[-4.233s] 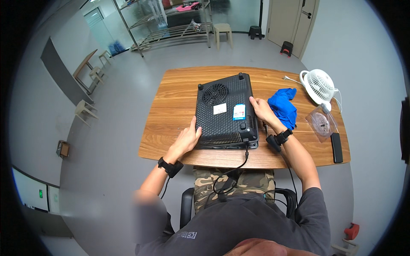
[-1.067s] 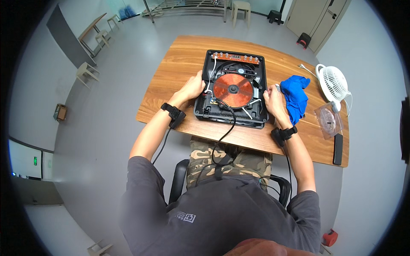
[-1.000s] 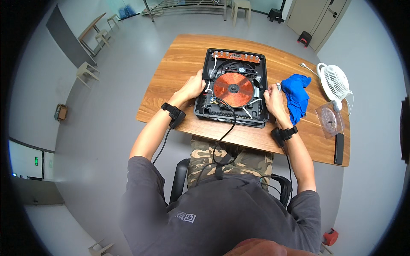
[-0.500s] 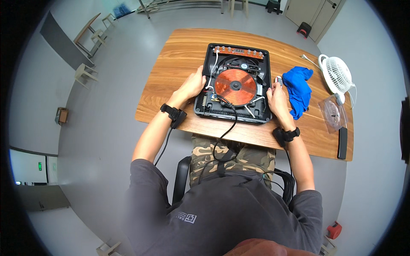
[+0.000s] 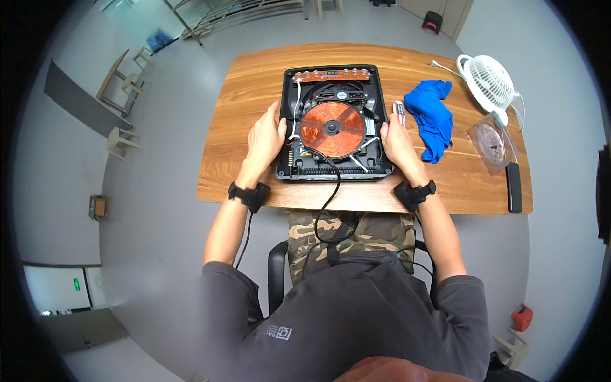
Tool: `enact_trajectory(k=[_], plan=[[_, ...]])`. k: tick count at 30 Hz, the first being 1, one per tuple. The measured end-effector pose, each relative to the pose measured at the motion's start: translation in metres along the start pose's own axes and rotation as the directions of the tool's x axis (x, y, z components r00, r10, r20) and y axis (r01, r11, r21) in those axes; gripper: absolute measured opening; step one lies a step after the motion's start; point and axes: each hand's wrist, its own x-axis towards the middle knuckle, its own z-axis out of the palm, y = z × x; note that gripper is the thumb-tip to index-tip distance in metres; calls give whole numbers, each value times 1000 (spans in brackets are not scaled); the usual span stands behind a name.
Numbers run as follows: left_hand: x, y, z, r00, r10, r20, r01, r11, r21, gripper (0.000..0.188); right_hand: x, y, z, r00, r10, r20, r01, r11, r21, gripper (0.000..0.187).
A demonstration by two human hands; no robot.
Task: The person uses a screwdriver to remove screws from the bottom and internal components of a black electronic device. They remove the cover, unscrew internal parts, and detach a copper-colored circular component, placing parts on the table.
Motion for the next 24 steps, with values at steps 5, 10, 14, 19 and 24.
enact_trajectory(k=[5, 10, 14, 19, 24], plan=[[-21, 68, -32, 980, 96, 173, -84, 994, -74, 35, -3, 0, -1, 999, -13, 29, 14, 1000, -14, 24], [-33, 82, -40, 903, 229, 363, -168, 967, -193, 25, -2, -6, -4, 998, 35, 56, -32, 998, -51, 25], [-42, 84, -54, 860, 226, 458, -146, 968, -203, 28, -1, -4, 0, 995, 78, 61, -74, 994, -76, 27], [-48, 47, -67, 832, 107, 544, -4, 982, -187, 36, 0, 1, 3, 999, 18, 40, -14, 996, -89, 27], [-67, 30, -59, 875, 76, 477, -5, 989, -148, 28, 6, 4, -9, 999, -21, 45, 21, 1000, 2, 39]])
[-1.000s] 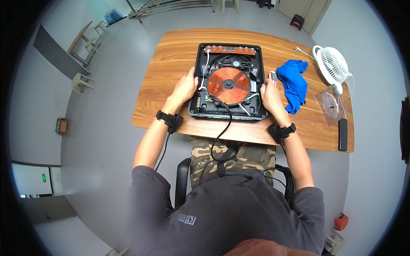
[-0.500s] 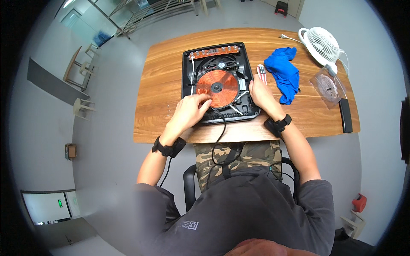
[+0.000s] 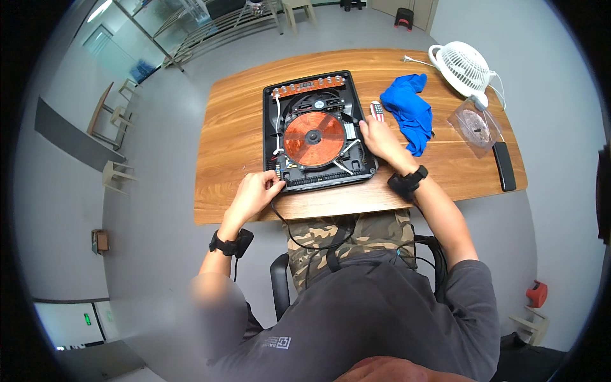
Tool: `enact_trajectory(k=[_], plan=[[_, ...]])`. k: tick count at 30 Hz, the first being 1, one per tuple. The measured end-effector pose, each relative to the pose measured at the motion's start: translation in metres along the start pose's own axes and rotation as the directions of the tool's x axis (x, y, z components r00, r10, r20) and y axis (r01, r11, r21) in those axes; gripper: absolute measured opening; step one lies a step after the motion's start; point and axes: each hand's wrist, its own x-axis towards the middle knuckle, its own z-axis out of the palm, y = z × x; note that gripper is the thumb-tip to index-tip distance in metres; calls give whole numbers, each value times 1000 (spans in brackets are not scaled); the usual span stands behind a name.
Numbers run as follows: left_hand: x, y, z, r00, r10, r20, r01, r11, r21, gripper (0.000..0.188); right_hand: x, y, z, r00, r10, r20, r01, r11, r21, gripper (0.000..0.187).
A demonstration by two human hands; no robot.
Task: The person uses a screwdriver to remove screws from the bottom and internal components of a black electronic device. They remove the cover, unscrew internal parts, and detach a copper-colored circular component, placing parts on the table.
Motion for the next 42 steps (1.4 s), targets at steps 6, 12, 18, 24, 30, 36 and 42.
enact_trajectory(k=[6, 12, 18, 24, 30, 36, 42], plan=[[-6, -7, 9, 984, 125, -124, -121, 992, 39, 22, 30, 18, -49, 995, 85, -57, -90, 993, -76, 50], [-7, 1, 4, 996, 55, -70, -46, 991, 124, 37, 45, 50, -49, 993, 105, -48, -115, 932, -343, 57], [-5, 2, 18, 987, 104, -123, -71, 966, 248, 46, 54, 44, -46, 987, 133, 86, -84, 899, -430, 65], [-5, 1, 27, 980, 171, -106, -130, 940, 316, 51, 62, 38, -38, 980, 144, 139, -79, 917, -391, 62], [0, 16, 17, 990, 111, -91, -82, 957, 277, 50, 64, 43, -36, 988, 130, 79, -100, 947, -307, 55], [-1, 26, 3, 992, 119, -39, -109, 972, 209, 47, 45, 6, -95, 991, -47, -128, 28, 989, -147, 54], [9, 38, -16, 995, 93, -20, -91, 993, 75, 36, 31, -90, -169, 949, -189, -254, 182, 982, -51, 40]])
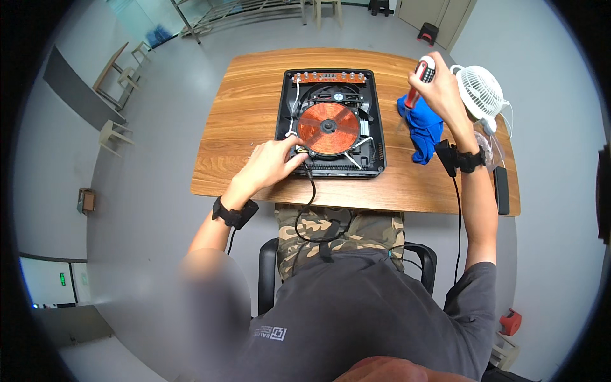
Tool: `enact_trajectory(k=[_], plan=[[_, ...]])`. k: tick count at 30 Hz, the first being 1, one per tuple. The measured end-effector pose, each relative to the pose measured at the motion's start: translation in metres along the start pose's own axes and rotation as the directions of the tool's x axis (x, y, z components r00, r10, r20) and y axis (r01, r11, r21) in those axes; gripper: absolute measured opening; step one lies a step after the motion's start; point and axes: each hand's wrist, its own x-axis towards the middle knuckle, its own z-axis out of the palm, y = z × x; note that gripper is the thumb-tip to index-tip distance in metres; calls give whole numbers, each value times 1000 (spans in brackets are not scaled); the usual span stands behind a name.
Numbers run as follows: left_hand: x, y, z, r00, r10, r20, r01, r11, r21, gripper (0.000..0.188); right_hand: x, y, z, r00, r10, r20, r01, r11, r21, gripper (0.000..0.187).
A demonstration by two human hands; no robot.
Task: The person uses a screwdriver to remove screws from the bottom and internal components of a black electronic device. They remove the cover, unscrew internal parts, and detach a copper-colored circular component, placing parts on the table.
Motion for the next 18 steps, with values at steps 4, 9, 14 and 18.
enact_trajectory(k=[4, 9, 14, 18], plan=[[11, -1, -9, 992, 63, -107, -82, 978, -191, 31, -4, -59, 19, 963, -269, 28, 258, 946, 198, 31], [29, -1, -15, 975, 132, -178, -193, 899, -394, 33, -21, -98, 77, 868, -477, 136, 384, 819, 426, 35], [38, -5, -23, 987, 131, -94, -159, 900, -406, 26, -28, -102, 113, 791, -586, 174, 447, 749, 490, 36], [43, -14, -10, 967, 173, -185, -235, 886, -399, 26, -29, -99, 119, 775, -580, 252, 412, 766, 494, 34]])
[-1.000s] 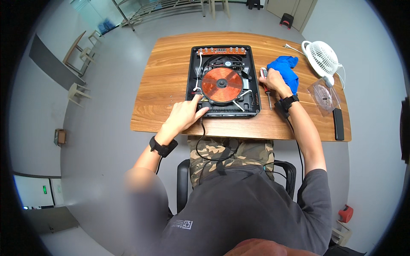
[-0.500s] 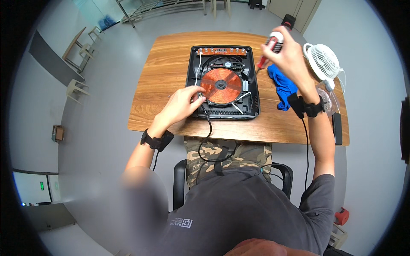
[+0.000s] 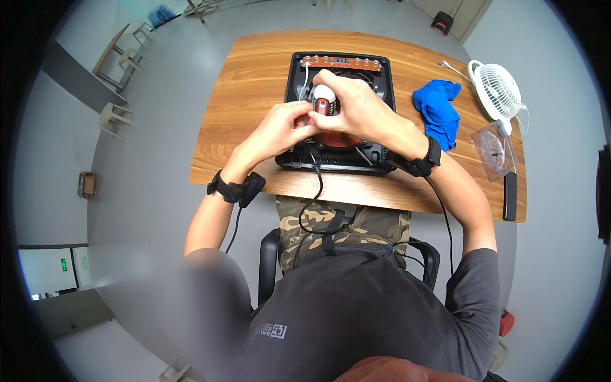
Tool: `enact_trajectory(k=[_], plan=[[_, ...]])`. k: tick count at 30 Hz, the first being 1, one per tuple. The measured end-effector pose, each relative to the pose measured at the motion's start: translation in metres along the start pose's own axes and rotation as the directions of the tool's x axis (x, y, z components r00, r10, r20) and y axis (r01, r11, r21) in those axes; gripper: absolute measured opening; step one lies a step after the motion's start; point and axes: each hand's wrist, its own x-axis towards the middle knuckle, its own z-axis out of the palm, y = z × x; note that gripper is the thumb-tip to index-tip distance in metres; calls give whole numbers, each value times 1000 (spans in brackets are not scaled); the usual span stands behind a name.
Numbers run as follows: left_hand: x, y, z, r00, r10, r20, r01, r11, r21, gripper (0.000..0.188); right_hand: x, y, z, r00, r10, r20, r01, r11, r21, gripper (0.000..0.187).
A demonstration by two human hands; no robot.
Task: The person uses a screwdriver to remove screws from the bottom and internal components of a black electronic device. They remove the cover, unscrew internal parts, and detach a copper-colored circular component, placing parts on the table.
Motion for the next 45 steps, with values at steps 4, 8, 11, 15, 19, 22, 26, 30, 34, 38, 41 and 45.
enact_trajectory(k=[4, 8, 11, 15, 19, 22, 26, 30, 34, 38, 41, 45], plan=[[0, 5, -2, 1000, 26, 11, -26, 999, 38, 23, -2, 2, 1, 1000, -31, 6, 31, 1000, 0, 34], [-2, 0, -2, 1000, 23, 11, -23, 999, 36, 22, 0, 2, 3, 999, -33, 23, 33, 999, -1, 35], [-3, 0, -3, 999, 22, 26, -23, 999, 35, 19, 1, 0, 1, 999, -19, 44, 19, 1000, 3, 35], [-4, -2, -4, 999, 18, 45, -21, 998, 52, 17, 2, -1, 2, 999, -36, 41, 37, 999, -12, 34], [-3, 0, -4, 998, 10, 55, -14, 998, 69, 18, 1, 0, 3, 999, -16, 43, 16, 1000, -3, 33], [-3, -2, -3, 999, 31, 36, -33, 998, 59, 17, 1, -1, 2, 998, 10, 66, -11, 1000, 5, 34], [-3, -5, -5, 998, 14, 53, -19, 996, 90, 17, 3, -2, 3, 997, 20, 70, -20, 1000, -3, 38], [-5, 2, -7, 998, 32, 54, -35, 997, 72, 19, 5, 3, 8, 999, -39, 31, 42, 997, -71, 43], [-8, 11, -12, 997, 20, 79, -26, 997, 77, 21, 7, 2, 13, 998, -43, 35, 45, 997, -59, 43], [-9, 5, -13, 996, -18, 83, 13, 998, 56, 21, 9, -2, 14, 998, -31, 51, 33, 998, -58, 43], [-8, 4, -11, 997, 10, 78, -15, 998, 56, 22, 7, 1, 14, 998, -54, 31, 56, 996, -68, 44], [-8, 5, -11, 997, 12, 74, -14, 999, 36, 21, 6, 0, 14, 999, -39, 26, 41, 996, -84, 44]])
